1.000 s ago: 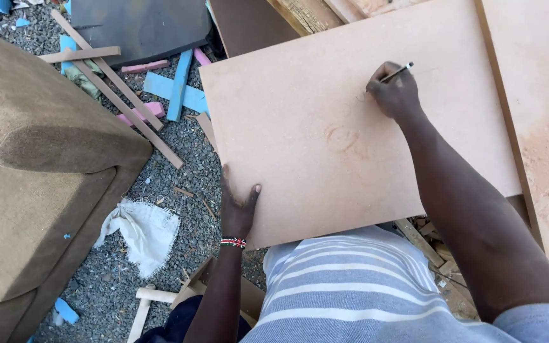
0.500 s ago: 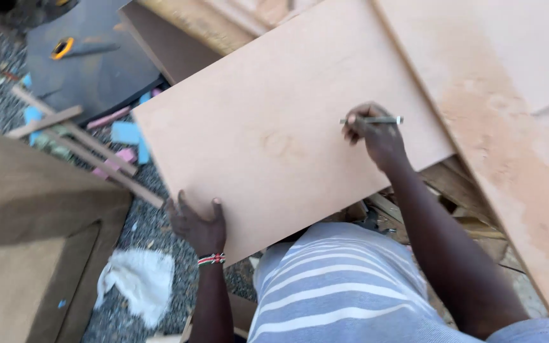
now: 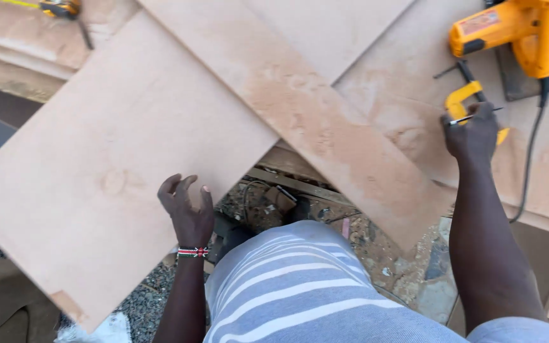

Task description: Measuring, marking, and cutting wooden boards using a tape measure, pencil, and circular saw for furniture construction.

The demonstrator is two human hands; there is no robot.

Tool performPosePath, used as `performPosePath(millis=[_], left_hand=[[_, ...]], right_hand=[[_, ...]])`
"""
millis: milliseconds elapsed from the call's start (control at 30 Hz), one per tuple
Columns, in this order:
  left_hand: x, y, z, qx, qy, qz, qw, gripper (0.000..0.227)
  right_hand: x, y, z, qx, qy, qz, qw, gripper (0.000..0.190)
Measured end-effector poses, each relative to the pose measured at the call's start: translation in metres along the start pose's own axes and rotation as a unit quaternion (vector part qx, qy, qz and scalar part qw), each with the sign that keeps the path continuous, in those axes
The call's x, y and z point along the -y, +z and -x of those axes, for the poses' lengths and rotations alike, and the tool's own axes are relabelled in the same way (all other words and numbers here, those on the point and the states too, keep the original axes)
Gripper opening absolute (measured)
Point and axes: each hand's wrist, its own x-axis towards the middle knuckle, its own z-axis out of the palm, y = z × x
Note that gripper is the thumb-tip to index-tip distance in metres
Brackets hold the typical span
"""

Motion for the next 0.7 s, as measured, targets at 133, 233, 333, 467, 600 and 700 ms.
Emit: performPosePath(millis=[133, 233, 333, 467, 600, 700], left_hand=[[-0.074, 0.066, 0.019, 0.049, -0.032, 0.052, 0.997, 0.029], [-0.101, 0.086, 0.03, 0.131, -0.104, 0.032, 0.985, 0.019], [-0.095, 0.094, 0.042, 0.169, -0.033, 0.039, 0.984, 0.016], [-0.06, 0.113, 0.058, 0.167, -0.386, 0.275, 0.864, 0.048], [-0.05, 0.114, 0.054, -0.006, -0.485, 0.581, 0.654, 0.063], [-0.066, 0.125, 0.019, -0.149, -0.496, 0.632, 0.576, 0.086]], right_hand=[[-0.061, 0.023, -0.031, -0.032, -0.179, 0.116, 0.976, 0.067], [-0.033, 0.008, -0.043, 0.116, -0.032, 0.029, 0.992, 0.057], [-0.036, 0.007, -0.051, 0.106, -0.15, 0.091, 0.979, 0.058], [-0.028, -0.009, -0.051, 0.13, -0.125, -0.004, 0.984, 0.051], [0.029, -0.067, -0.017, 0.209, 0.031, -0.324, 0.922, 0.02], [0.067, -0.101, 0.011, 0.245, 0.046, -0.38, 0.891, 0.018]])
